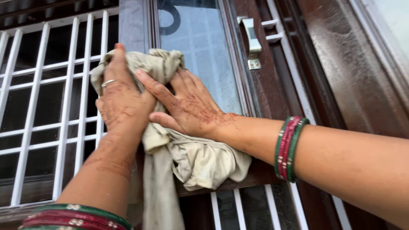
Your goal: The person wipes the wooden frame, glass panes, and metal grill of a window with a cloth.
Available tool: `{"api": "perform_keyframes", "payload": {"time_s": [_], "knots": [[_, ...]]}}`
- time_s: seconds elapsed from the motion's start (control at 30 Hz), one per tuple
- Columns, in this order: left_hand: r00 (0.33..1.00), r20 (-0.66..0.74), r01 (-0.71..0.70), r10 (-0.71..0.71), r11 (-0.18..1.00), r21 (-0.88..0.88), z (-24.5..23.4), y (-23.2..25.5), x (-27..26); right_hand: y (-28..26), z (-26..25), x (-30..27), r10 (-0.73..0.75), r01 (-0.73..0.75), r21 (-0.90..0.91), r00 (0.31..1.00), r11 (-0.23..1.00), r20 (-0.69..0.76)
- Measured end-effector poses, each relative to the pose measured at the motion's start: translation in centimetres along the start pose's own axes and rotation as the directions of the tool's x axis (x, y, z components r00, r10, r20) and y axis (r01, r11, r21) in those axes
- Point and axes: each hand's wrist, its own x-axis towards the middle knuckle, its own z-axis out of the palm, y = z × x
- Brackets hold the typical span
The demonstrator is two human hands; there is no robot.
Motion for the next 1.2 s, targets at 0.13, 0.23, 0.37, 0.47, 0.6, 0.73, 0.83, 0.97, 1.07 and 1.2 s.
{"api": "perform_keyframes", "payload": {"time_s": [0.13, 0.23, 0.37, 0.47, 0.6, 0.73, 0.83, 0.97, 1.07, 1.2], "knots": [[0.963, 0.167, 0.239, -0.210, 0.954, -0.181, 0.1, -4.1, 1.5, -0.3, 2.2, 2.5, -0.095, 0.096, 0.062, 0.995, 0.993, -0.013], [0.862, 0.310, 0.444, -0.401, 0.892, -0.081, 1.1, -6.9, 2.9, -0.6, 2.8, 3.2, -0.060, 0.056, 0.056, 0.996, 0.997, 0.064], [0.887, 0.364, 0.387, -0.283, 0.887, -0.254, 2.4, -10.4, 3.9, -2.9, 3.6, 3.2, 0.116, -0.117, 0.009, 0.990, 0.993, 0.082], [0.892, 0.380, 0.355, -0.246, 0.901, -0.251, 1.2, -12.3, 3.2, -6.0, 3.3, 2.7, 0.309, -0.337, 0.113, 0.927, 0.935, 0.213], [0.812, 0.465, 0.512, -0.352, 0.813, -0.279, -1.3, -8.8, 0.5, -8.6, 0.0, 2.3, 0.389, -0.479, 0.150, 0.828, 0.865, 0.403], [0.788, 0.377, 0.488, -0.487, 0.867, 0.101, -4.6, -1.6, -1.1, -8.2, -4.3, 2.1, 0.412, -0.578, 0.112, 0.692, 0.809, 0.592], [0.845, 0.281, 0.306, -0.455, 0.842, 0.443, -5.4, 3.9, -1.1, -6.1, -7.3, 1.2, 0.424, -0.504, -0.038, 0.680, 0.863, 0.598], [0.873, 0.350, 0.157, -0.340, 0.874, 0.459, -2.7, 8.1, 0.3, -2.3, -9.4, 0.7, 0.575, -0.492, -0.297, 0.693, 0.818, 0.434], [0.912, 0.393, -0.030, -0.116, 0.938, 0.346, 2.0, 9.6, -0.9, 1.9, -10.8, 0.6, 0.780, -0.720, -0.301, 0.567, 0.625, 0.264], [0.896, 0.413, -0.251, 0.166, 0.955, 0.160, 5.7, 11.6, -3.3, 6.2, -13.2, -2.4, 0.814, -0.811, -0.073, 0.577, 0.580, 0.056]]}}
